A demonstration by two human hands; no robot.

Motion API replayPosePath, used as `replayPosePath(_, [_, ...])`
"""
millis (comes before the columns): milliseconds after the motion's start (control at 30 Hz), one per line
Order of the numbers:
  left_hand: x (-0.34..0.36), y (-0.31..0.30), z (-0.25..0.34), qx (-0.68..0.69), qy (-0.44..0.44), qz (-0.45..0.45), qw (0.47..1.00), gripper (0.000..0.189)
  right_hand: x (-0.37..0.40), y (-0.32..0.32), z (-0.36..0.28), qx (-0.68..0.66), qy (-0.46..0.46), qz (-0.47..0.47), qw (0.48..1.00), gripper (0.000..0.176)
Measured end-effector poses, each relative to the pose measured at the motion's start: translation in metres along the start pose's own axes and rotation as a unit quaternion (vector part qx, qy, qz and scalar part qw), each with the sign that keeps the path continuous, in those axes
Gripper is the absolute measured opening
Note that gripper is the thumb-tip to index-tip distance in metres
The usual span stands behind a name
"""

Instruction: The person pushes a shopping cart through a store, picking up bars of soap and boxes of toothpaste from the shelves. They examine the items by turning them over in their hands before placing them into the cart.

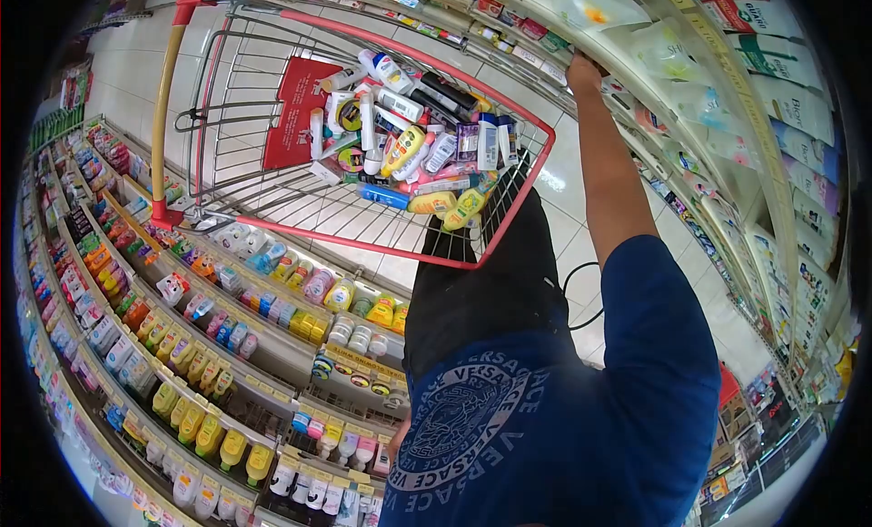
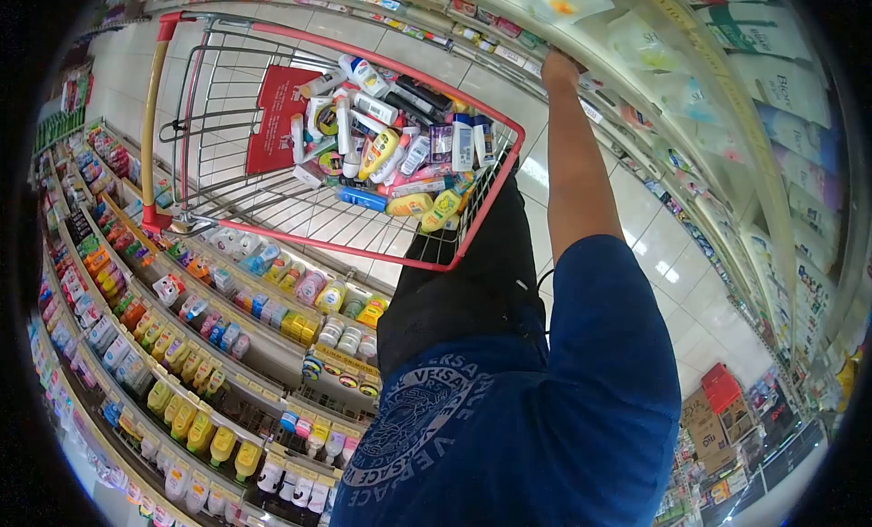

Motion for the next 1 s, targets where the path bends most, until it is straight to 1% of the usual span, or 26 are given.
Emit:
replayPosePath(67, [0.003,0.000,-0.003,0.007,0.001,0.006,1.000,0.066,-0.003,0.012,0.001,0.035,0.013,-0.029,0.999,0.050])
replayPosePath(100, [0.005,0.000,-0.004,0.010,0.002,0.010,1.000,0.066,-0.005,0.017,0.002,0.033,0.013,-0.031,0.999,0.050])
replayPosePath(167, [0.009,0.001,-0.007,0.016,-0.001,0.014,1.000,0.066,-0.009,0.015,0.003,-0.026,-0.001,0.029,0.999,0.050])
replayPosePath(200, [0.010,0.001,-0.007,0.018,0.000,0.013,1.000,0.065,-0.020,0.026,0.012,-0.028,-0.003,0.027,0.999,0.050])
replayPosePath(233, [0.012,-0.001,-0.009,0.024,-0.001,0.014,1.000,0.065,-0.034,0.033,0.028,-0.002,0.015,0.100,0.995,0.050])
replayPosePath(267, [0.015,-0.002,-0.011,0.033,-0.002,0.015,0.999,0.065,-0.032,0.037,0.026,0.022,0.029,0.169,0.985,0.051])
replayPosePath(300, [0.014,0.003,-0.010,0.037,-0.003,0.006,0.999,0.065,-0.007,0.001,0.005,0.125,0.007,0.157,0.980,0.052])
replayPosePath(333, [0.016,0.003,-0.011,0.044,-0.004,0.001,0.999,0.065,-0.028,0.028,0.020,0.062,-0.049,0.261,0.962,0.054])
replayPosePath(367, [0.019,0.004,-0.013,0.052,-0.008,-0.002,0.999,0.065,-0.027,0.030,0.014,0.219,-0.068,0.231,0.946,0.051])
replayPosePath(400, [0.024,0.006,-0.013,0.061,-0.014,-0.009,0.998,0.065,-0.025,0.035,0.018,0.162,-0.047,0.083,0.982,0.048])
replayPosePath(433, [0.027,0.007,-0.014,0.070,-0.018,-0.009,0.997,0.065,-0.035,0.058,0.032,0.060,-0.011,-0.073,0.995,0.043])
replayPosePath(467, [0.030,0.008,-0.011,0.077,-0.020,-0.009,0.997,0.066,-0.034,0.057,0.026,0.074,-0.067,-0.044,0.994,0.037])
replayPosePath(500, [0.028,0.011,-0.008,0.082,-0.019,-0.009,0.996,0.066,-0.056,0.076,0.024,0.210,-0.178,0.162,0.948,0.034])
replayPosePath(533, [0.025,0.013,-0.004,0.083,-0.016,-0.010,0.996,0.066,-0.065,0.088,0.038,0.075,-0.080,-0.016,0.994,0.033])
replayPosePath(567, [0.027,0.016,-0.003,0.090,-0.028,-0.009,0.995,0.066,-0.057,0.068,0.029,0.107,-0.097,0.035,0.989,0.032])
replayPosePath(633, [0.020,0.017,0.011,0.074,0.033,-0.027,0.996,0.066,-0.045,0.056,0.025,0.057,-0.081,-0.013,0.995,0.034])
replayPosePath(667, [0.022,0.031,0.014,0.083,0.017,-0.077,0.993,0.065,-0.035,0.050,0.021,0.059,-0.084,-0.015,0.995,0.034])
replayPosePath(700, [0.021,0.036,0.018,0.084,0.016,-0.079,0.993,0.065,-0.030,0.042,0.020,0.042,-0.070,-0.016,0.997,0.034])
replayPosePath(767, [0.021,0.044,0.031,0.050,0.053,-0.099,0.992,0.066,-0.015,0.027,0.015,0.029,-0.052,-0.015,0.998,0.034])
replayPosePath(800, [0.016,0.045,0.028,0.086,0.033,-0.130,0.987,0.065,-0.004,0.020,0.010,0.013,-0.072,-0.011,0.997,0.035])
replayPosePath(833, [0.010,0.041,0.027,0.083,0.030,-0.133,0.987,0.065,0.003,0.010,0.005,-0.006,-0.091,-0.004,0.996,0.036])
replayPosePath(867, [0.006,0.039,0.031,0.080,0.046,-0.116,0.989,0.064,0.014,-0.003,0.000,-0.020,-0.130,0.064,0.989,0.034])
replayPosePath(900, [0.004,0.040,0.034,0.076,0.063,-0.099,0.990,0.063,0.023,-0.006,0.002,-0.018,-0.128,0.066,0.989,0.034])
replayPosePath(967, [0.002,0.044,0.039,0.091,0.068,-0.102,0.988,0.061,0.047,-0.032,-0.006,-0.102,-0.182,0.139,0.968,0.032])
replayPosePath(1000, [0.001,0.045,0.040,0.096,0.063,-0.110,0.987,0.060,0.052,-0.034,-0.005,-0.102,-0.164,0.106,0.976,0.032])
Point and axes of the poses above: each hand's wrist, its own x-axis away from the middle knuckle, its own y-axis out of the palm, z = x × y, the point moved 9 cm from there along -x, towards the middle knuckle, and after that the axes turned 5 degrees about y, right-handed, at the moved point
